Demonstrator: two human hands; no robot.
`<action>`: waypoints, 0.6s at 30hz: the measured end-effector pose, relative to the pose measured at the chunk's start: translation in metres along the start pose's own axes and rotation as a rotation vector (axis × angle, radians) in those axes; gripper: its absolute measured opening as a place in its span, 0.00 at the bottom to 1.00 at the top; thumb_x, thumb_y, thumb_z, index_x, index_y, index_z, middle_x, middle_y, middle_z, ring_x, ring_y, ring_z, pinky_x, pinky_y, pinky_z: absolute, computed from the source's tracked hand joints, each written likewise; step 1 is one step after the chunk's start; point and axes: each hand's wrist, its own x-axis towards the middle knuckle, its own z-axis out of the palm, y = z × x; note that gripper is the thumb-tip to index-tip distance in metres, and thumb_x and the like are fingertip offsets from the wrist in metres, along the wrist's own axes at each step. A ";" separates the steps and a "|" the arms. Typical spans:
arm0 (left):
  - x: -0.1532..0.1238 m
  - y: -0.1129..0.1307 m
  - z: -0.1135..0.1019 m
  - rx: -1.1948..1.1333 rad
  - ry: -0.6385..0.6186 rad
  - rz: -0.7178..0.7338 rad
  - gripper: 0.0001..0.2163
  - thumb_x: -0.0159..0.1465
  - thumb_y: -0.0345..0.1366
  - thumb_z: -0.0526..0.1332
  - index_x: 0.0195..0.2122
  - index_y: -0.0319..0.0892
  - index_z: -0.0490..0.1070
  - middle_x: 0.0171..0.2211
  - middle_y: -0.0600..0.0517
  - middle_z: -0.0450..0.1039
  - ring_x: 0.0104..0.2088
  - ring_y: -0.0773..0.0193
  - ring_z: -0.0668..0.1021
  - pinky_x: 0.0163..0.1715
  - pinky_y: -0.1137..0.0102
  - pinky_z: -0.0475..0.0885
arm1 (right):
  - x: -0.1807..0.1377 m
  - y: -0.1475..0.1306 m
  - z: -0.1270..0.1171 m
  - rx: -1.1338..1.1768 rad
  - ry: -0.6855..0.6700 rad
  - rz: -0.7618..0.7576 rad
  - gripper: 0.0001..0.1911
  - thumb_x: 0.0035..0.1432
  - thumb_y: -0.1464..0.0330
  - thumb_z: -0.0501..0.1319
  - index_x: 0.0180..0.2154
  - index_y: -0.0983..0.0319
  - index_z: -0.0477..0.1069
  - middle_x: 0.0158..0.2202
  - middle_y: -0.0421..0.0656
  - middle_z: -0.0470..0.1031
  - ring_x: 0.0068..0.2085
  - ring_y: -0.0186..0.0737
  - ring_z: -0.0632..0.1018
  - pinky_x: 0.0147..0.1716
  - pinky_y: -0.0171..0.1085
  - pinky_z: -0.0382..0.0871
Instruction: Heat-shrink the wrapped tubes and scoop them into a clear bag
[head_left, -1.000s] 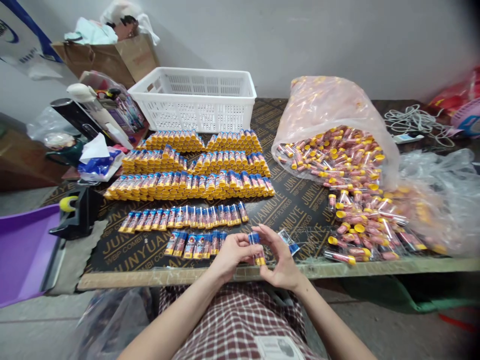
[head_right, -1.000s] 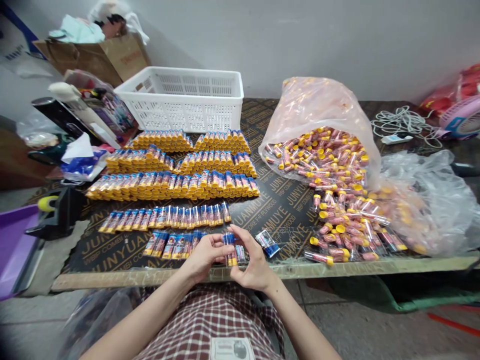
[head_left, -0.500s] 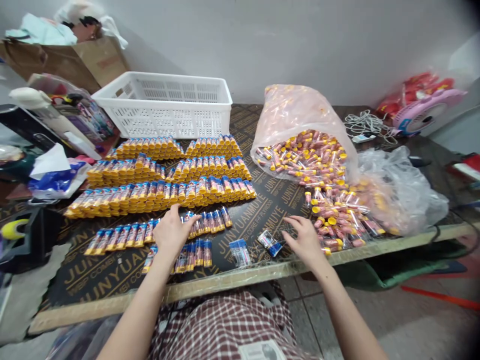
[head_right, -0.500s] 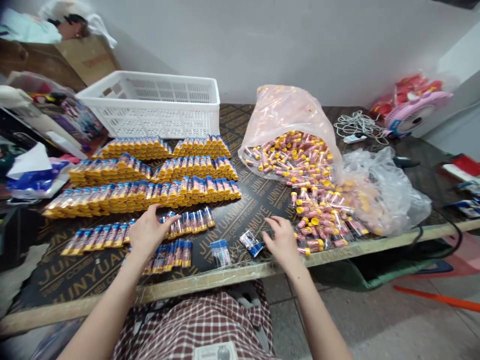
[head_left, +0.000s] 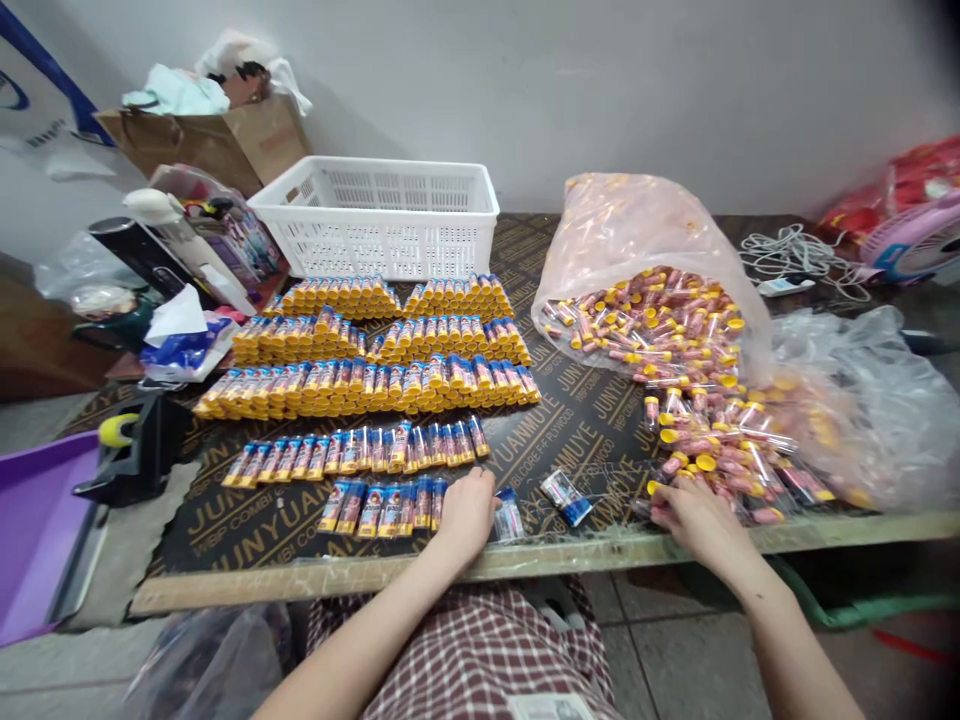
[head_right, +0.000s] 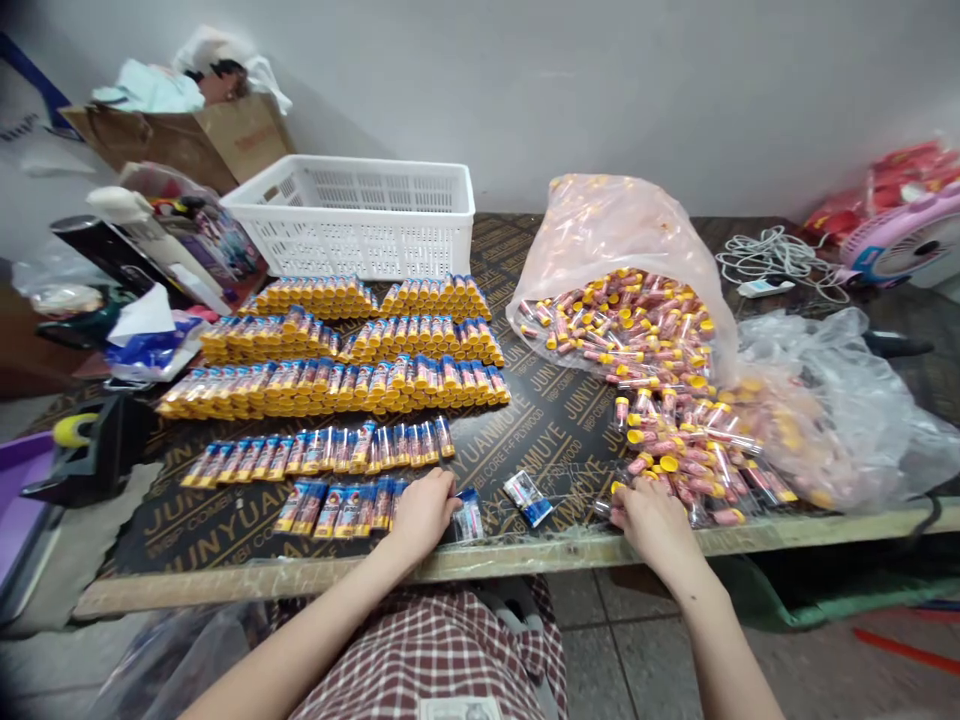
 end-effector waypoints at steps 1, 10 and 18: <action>0.000 -0.001 0.000 -0.003 0.003 0.005 0.03 0.59 0.33 0.58 0.33 0.41 0.69 0.36 0.48 0.71 0.36 0.60 0.75 0.33 0.70 0.64 | 0.001 -0.003 -0.001 0.072 0.020 -0.017 0.03 0.52 0.70 0.58 0.27 0.60 0.69 0.30 0.46 0.71 0.35 0.47 0.72 0.33 0.40 0.62; -0.005 -0.004 0.006 -0.014 0.163 0.087 0.06 0.60 0.27 0.53 0.33 0.42 0.67 0.34 0.49 0.70 0.37 0.61 0.73 0.33 0.70 0.63 | 0.015 -0.082 -0.017 0.807 0.273 -0.065 0.11 0.60 0.60 0.53 0.39 0.59 0.67 0.38 0.44 0.73 0.39 0.42 0.74 0.40 0.40 0.67; 0.001 -0.008 0.003 -0.739 0.235 -0.039 0.05 0.49 0.26 0.59 0.21 0.41 0.63 0.21 0.55 0.66 0.26 0.67 0.70 0.28 0.73 0.63 | 0.009 -0.131 -0.021 1.157 0.472 0.052 0.10 0.53 0.62 0.62 0.35 0.60 0.70 0.36 0.44 0.71 0.37 0.41 0.74 0.36 0.39 0.70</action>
